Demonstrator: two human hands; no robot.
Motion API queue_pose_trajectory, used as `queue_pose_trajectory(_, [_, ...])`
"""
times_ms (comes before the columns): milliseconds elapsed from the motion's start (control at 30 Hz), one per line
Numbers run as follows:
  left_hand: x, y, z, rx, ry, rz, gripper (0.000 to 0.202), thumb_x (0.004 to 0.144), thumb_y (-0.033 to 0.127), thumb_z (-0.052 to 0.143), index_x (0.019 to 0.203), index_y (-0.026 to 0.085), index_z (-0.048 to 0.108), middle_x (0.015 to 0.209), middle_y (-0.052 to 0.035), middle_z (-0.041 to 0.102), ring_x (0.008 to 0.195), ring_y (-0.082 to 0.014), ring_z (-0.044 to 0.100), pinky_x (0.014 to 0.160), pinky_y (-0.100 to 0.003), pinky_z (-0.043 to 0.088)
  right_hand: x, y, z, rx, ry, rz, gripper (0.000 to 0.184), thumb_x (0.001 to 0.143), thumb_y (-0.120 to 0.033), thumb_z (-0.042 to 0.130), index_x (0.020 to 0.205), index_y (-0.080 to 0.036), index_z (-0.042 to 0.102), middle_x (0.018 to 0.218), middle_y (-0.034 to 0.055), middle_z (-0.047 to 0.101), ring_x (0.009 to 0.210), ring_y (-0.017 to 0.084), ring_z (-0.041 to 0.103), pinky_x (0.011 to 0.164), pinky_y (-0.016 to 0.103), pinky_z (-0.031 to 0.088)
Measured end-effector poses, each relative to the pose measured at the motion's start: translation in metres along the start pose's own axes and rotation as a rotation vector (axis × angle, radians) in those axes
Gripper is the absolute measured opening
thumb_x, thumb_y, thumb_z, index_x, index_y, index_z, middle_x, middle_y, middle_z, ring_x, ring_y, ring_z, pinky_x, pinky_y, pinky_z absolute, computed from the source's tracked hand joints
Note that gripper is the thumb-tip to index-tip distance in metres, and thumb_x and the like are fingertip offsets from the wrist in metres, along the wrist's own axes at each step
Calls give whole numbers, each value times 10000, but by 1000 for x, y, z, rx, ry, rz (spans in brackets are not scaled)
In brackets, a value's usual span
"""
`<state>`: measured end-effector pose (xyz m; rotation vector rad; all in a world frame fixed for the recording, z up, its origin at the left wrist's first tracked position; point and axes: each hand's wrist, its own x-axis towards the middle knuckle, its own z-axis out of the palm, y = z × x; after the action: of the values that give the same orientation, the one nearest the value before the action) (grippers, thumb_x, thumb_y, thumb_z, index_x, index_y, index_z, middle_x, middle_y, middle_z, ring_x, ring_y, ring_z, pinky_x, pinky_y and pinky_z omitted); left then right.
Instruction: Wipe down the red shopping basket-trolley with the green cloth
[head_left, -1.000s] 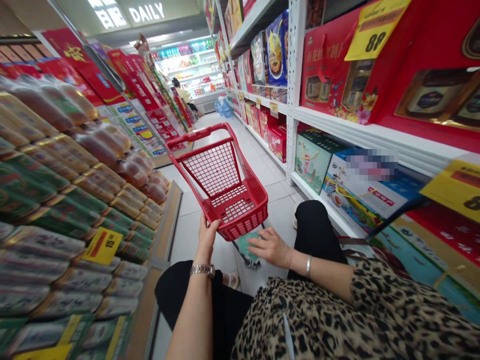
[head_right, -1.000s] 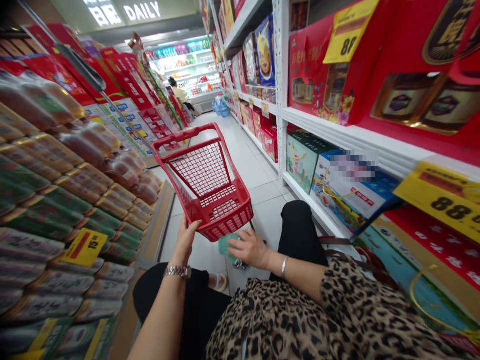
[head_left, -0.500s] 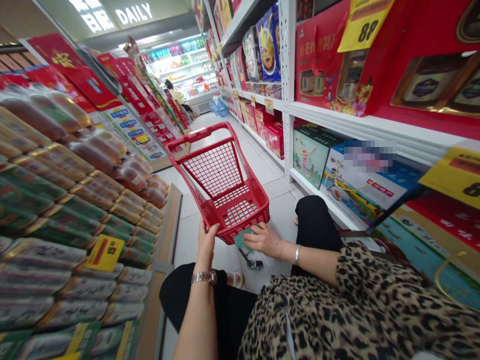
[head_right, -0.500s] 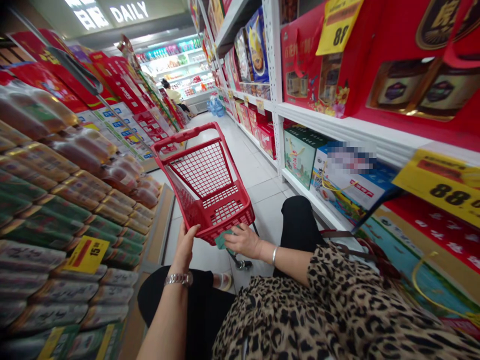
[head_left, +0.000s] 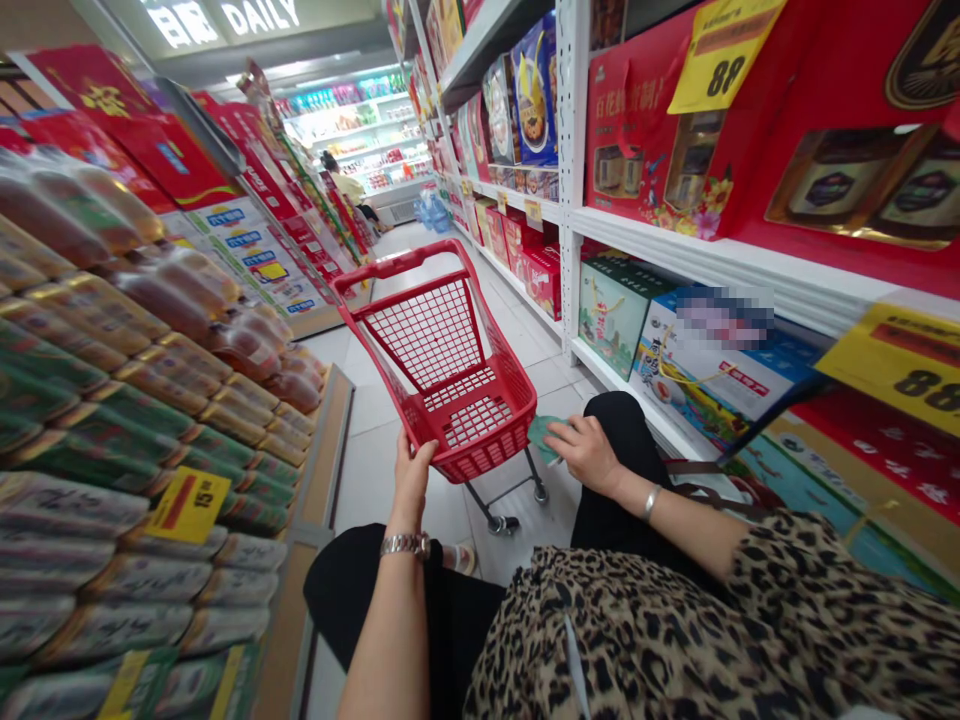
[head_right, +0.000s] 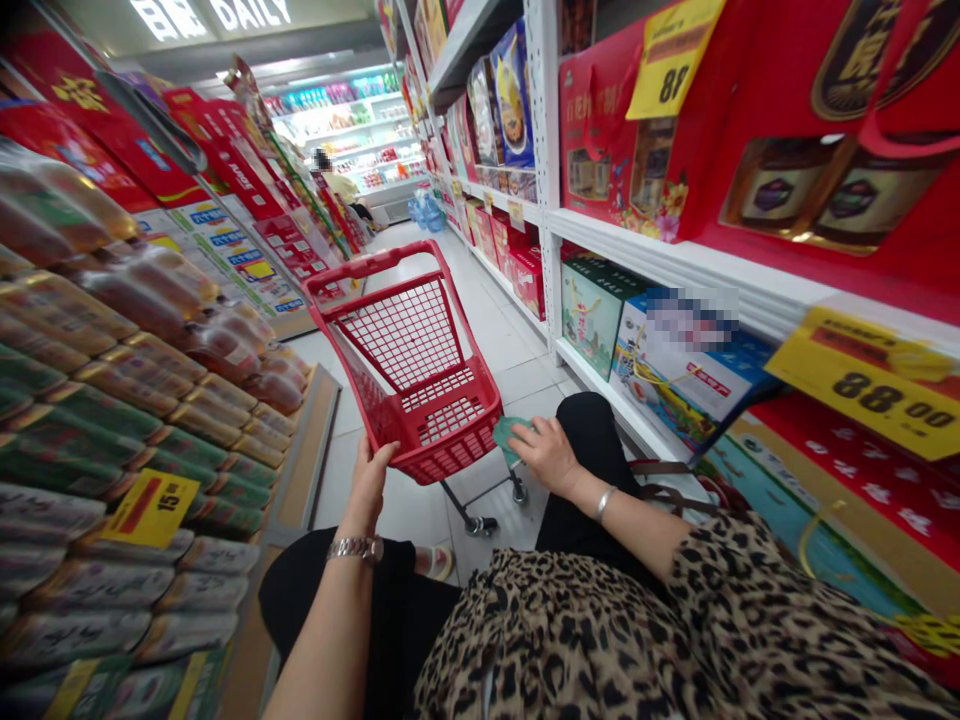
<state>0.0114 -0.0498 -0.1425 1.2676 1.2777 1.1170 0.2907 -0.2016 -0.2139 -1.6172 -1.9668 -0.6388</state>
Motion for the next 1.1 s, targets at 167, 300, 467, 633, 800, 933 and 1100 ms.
queue_pose_trajectory(167, [-1,-3,2,-20,-37,20,608,702,273,711,1301,220,621,1300,-87,698,1108,-253,672,1013,-387,533,7,-70,16,153,93,-319,196,1022,-193,572,931,-240,739,1096,29,750,895,190,480,739,352,265])
queue_pose_trajectory(300, [-4,-7,3,-26,-47,45,607,706,306,746,1296,219,635,1257,-82,715,1110,-253,679,1022,-378,528,31,-113,39,218,20,-470,191,1038,-213,579,928,-246,732,1087,17,748,904,177,509,745,344,284])
queue_pose_trajectory(467, [-7,-10,4,-25,-54,81,608,738,318,741,1327,211,633,1256,-88,724,1194,-259,652,1081,-387,495,56,-125,61,213,-50,-505,191,1053,-207,553,1009,-221,738,1137,33,749,904,180,522,751,342,327])
queue_pose_trajectory(633, [-6,-4,3,-24,-106,72,618,722,332,758,1315,200,645,1244,-99,732,1137,-263,672,1057,-402,508,41,-102,63,152,55,-487,204,1042,-214,565,936,-206,740,1129,14,760,924,192,540,753,350,342])
queue_pose_trajectory(800, [-5,3,2,-11,-143,72,562,705,331,748,1247,199,685,1218,-91,737,1106,-261,669,1018,-389,516,14,-53,46,79,82,-381,195,1014,-141,590,927,-222,746,1169,19,765,968,191,545,756,349,322])
queue_pose_trajectory(933, [-2,7,1,-8,-165,71,522,689,315,747,1197,205,706,1155,-79,752,1083,-263,667,985,-384,530,-1,-15,28,35,32,-262,173,1003,-137,615,971,-234,755,1163,31,768,1002,200,536,753,350,305])
queue_pose_trajectory(1100, [2,10,-3,-8,-187,83,438,676,318,754,1100,212,724,1080,-66,750,1101,-269,662,1009,-386,511,-12,17,6,-27,7,-43,226,986,-97,597,1049,-241,758,1170,48,764,967,223,498,738,367,287])
